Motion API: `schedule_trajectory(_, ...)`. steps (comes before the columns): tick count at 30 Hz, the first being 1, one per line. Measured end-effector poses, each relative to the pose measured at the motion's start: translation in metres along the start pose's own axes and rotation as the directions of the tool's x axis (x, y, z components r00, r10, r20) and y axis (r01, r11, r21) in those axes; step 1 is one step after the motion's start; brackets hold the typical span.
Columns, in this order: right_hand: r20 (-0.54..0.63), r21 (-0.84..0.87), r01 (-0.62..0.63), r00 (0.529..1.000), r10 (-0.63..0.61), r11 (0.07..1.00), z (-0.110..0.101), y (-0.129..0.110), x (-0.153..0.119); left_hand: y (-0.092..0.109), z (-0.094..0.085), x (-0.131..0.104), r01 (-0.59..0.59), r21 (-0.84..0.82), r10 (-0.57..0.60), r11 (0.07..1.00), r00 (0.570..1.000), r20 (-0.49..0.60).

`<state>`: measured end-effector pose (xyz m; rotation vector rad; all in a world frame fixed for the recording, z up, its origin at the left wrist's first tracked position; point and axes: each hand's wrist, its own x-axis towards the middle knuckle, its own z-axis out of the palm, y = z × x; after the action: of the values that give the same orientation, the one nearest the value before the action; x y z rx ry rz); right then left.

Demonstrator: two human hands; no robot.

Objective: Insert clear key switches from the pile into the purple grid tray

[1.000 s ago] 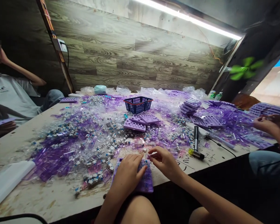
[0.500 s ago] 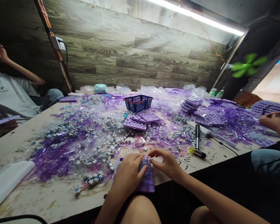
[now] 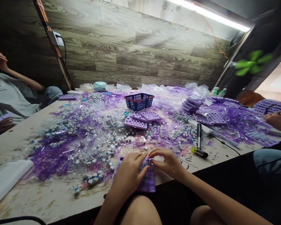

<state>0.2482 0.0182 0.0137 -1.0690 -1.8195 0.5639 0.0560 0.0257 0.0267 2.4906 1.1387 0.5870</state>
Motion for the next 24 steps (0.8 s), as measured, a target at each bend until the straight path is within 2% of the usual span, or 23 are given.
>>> schedule_trajectory(5, 0.042, 0.004, 0.004, 0.999, -0.005, 1.0, -0.001, 0.004, 0.0, 0.001, -0.001, 0.0, -0.013, 0.009, 0.013, 1.0, 1.0, 0.0)
schedule_trajectory(8, 0.067, -0.022, 0.065, 0.996, -0.063, 0.998, -0.003, 0.006, 0.0, 0.0, 0.0, 0.001, -0.025, 0.025, 0.025, 0.999, 1.0, -0.005)
schedule_trajectory(15, 0.197, -0.224, 0.212, 0.966, -0.169, 0.951, -0.008, 0.0, -0.003, 0.003, 0.001, 0.002, -0.042, 0.078, 0.041, 0.996, 0.999, 0.017)
schedule_trajectory(24, 0.107, -0.259, 0.278, 0.96, -0.259, 0.925, -0.003, 0.006, -0.009, 0.01, 0.0, 0.006, -0.005, 0.111, -0.004, 0.994, 0.997, 0.077)
